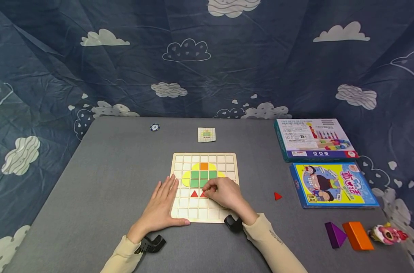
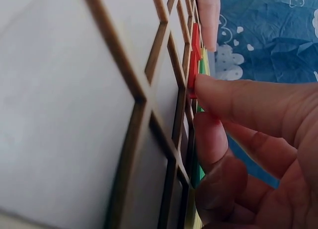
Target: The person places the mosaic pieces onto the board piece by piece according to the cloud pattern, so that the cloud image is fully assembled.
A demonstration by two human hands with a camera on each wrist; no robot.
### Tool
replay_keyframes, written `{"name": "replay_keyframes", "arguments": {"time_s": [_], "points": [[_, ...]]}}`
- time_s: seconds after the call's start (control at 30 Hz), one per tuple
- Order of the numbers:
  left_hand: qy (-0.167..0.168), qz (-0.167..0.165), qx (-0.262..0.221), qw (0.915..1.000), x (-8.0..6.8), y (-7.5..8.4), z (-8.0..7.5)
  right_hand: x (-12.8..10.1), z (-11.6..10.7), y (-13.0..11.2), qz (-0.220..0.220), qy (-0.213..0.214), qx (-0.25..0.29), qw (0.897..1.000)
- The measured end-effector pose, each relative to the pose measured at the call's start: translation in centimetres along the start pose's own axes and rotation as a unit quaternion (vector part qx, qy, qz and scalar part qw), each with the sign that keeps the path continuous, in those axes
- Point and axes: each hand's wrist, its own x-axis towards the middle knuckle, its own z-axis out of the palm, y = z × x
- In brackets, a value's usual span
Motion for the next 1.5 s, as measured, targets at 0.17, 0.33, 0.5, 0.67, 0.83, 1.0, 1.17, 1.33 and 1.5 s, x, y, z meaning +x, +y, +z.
{"name": "replay_keyframes", "arguments": {"time_s": [0.17,0.33,0.5,0.67,0.83,1.0,1.17,1.33,1.5], "points": [[0.000,-0.001,-0.004,1.0000,0.0,0.0,0.0,-0.2,-0.2,0.1,0.002,-0.007,0.005,1.000],[-0.001,-0.001,-0.005,1.0000,0.0,0.1,-0.1,-0.5,-0.4,0.2,-0.006,-0.008,0.007,1.000],[-0.001,-0.001,-0.002,1.0000,0.0,0.0,0.0,-1.0,-0.7,0.6,-0.021,-0.002,0.018,1.000],[-0.003,-0.003,0.000,1.0000,-0.1,0.0,0.1,-1.8,-1.7,1.3,-0.006,0.013,0.037,0.999],[-0.003,-0.001,-0.002,1.0000,-0.1,0.1,0.1,-2.9,-3.3,2.4,0.013,0.045,0.037,0.998],[-0.003,-0.004,-0.008,1.0000,0.0,0.1,0.0,-4.1,-4.9,4.0,0.034,0.095,0.018,0.995],[-0.009,-0.006,-0.012,0.9999,0.0,0.1,0.0,-5.5,-6.4,5.6,0.063,0.121,-0.006,0.991],[-0.008,-0.007,-0.009,0.9999,0.0,0.1,0.0,-6.8,-7.7,7.1,0.090,0.134,-0.011,0.987],[-0.008,-0.006,-0.007,0.9999,0.0,0.0,0.0,-8.0,-8.3,8.4,0.101,0.141,-0.019,0.985]]}}
